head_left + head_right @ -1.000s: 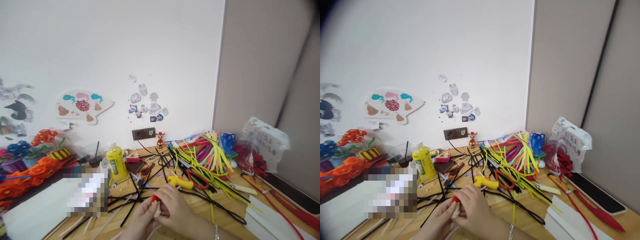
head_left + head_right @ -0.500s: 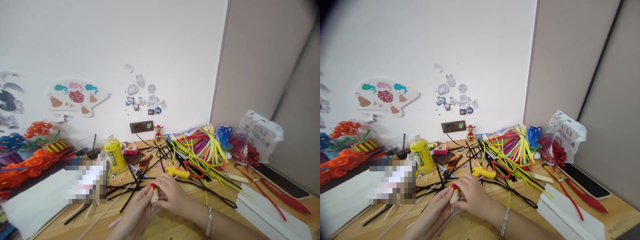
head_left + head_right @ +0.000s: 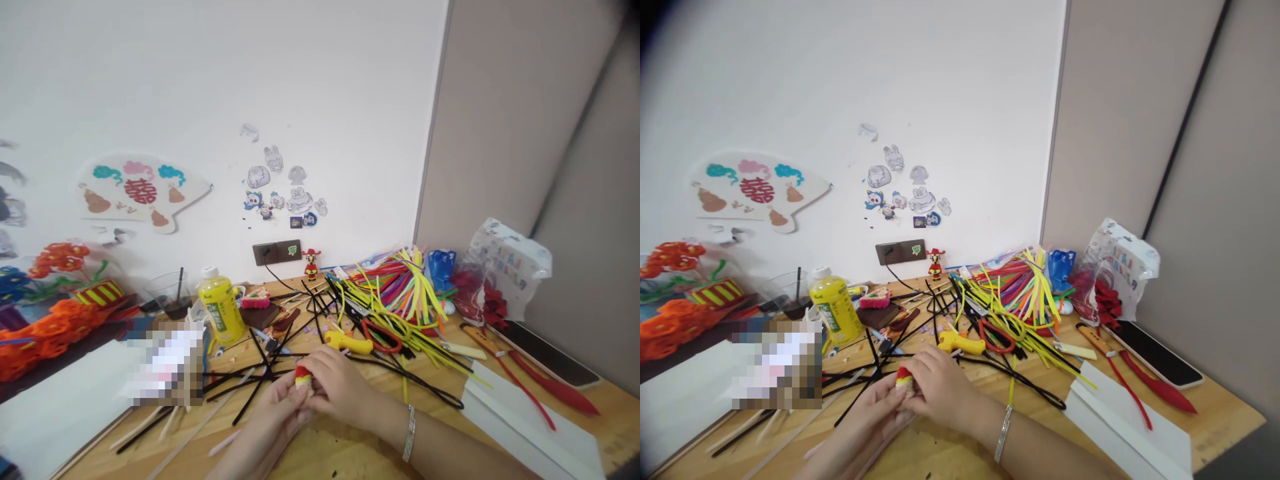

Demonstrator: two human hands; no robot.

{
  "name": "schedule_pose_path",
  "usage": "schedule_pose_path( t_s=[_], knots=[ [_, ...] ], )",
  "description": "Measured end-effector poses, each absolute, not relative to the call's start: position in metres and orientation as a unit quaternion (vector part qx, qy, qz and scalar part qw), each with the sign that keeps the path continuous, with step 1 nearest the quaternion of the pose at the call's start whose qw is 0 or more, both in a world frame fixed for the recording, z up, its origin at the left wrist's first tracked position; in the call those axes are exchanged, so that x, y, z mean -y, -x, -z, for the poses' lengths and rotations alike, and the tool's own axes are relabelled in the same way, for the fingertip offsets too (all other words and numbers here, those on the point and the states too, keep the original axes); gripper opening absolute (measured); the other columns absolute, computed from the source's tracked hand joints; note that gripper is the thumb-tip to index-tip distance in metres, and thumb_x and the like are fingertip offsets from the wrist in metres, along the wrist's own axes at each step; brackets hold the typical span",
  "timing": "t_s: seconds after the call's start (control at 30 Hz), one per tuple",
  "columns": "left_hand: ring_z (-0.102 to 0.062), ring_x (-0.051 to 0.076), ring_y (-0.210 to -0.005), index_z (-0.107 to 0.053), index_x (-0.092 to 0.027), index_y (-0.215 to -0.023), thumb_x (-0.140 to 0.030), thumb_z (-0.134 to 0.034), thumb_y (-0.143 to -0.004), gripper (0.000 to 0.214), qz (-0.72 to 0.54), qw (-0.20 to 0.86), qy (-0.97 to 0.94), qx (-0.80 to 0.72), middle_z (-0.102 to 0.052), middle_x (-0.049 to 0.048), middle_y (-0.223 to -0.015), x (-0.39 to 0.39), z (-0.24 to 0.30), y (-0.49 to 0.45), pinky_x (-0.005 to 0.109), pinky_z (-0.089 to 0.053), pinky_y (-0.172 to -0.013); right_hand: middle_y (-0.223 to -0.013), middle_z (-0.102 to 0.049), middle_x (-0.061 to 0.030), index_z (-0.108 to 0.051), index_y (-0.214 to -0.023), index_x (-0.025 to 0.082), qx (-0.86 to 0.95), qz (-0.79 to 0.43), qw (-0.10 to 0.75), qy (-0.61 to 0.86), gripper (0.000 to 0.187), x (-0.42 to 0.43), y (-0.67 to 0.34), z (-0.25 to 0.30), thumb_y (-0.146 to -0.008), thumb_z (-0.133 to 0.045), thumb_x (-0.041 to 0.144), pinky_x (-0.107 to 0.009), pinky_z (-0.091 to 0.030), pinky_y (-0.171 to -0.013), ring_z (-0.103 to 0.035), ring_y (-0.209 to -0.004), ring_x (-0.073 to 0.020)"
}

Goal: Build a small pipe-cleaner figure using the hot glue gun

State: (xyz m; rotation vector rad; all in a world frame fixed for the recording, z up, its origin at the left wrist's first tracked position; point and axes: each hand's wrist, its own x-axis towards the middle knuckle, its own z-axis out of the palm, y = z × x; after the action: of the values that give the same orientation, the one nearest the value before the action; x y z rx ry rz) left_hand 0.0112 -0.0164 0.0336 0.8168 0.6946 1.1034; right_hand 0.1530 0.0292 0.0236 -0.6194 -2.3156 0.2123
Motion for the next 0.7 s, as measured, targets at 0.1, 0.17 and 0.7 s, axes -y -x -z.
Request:
schedule_pose_path(
  t_s=[0.1,0.17,0.7],
  knots=[
    [-0.064,0.016,-0.071,-0.068,-0.015,-0.087,-0.024,-0.075,-0.064,0.026,-0.494,0.723,-0.368,-0.313,-0.068,0.0052,-0.076,0.016,-0.0309,-0.0105,0.028,-0.048,-0.076,-0.096,-0.059,-0.0088,-0.051,-0.104,0.015,0.898,-0.065,0.359,0.247,0.03,-0.0307,-0.1528,-0.0204,-0.08,-0.056,0.034,-0.034,-0.041,-0.08,-0.049,-0.09,-0.0223],
    [-0.064,0.016,-0.071,-0.067,-0.015,-0.087,-0.024,-0.075,-0.064,0.025,-0.488,0.724,-0.379,-0.306,-0.068,0.0048,-0.075,0.0158,-0.0289,-0.0102,0.028,-0.047,-0.075,-0.096,-0.06,-0.0091,-0.052,-0.103,0.015,0.898,-0.055,0.358,0.252,0.03,-0.031,-0.1525,-0.0199,-0.08,-0.056,0.035,-0.034,-0.041,-0.079,-0.049,-0.089,-0.0223],
    [-0.059,0.013,-0.066,-0.069,-0.012,-0.085,-0.022,-0.071,-0.068,0.02,-0.517,0.738,-0.328,-0.283,-0.066,0.0056,-0.073,0.016,-0.0311,-0.011,0.026,-0.048,-0.071,-0.094,-0.06,-0.0095,-0.053,-0.1,0.014,0.896,-0.072,0.363,0.247,0.031,-0.0281,-0.1503,-0.0278,-0.083,-0.051,0.041,-0.034,-0.043,-0.079,-0.05,-0.09,-0.0223]
  ],
)
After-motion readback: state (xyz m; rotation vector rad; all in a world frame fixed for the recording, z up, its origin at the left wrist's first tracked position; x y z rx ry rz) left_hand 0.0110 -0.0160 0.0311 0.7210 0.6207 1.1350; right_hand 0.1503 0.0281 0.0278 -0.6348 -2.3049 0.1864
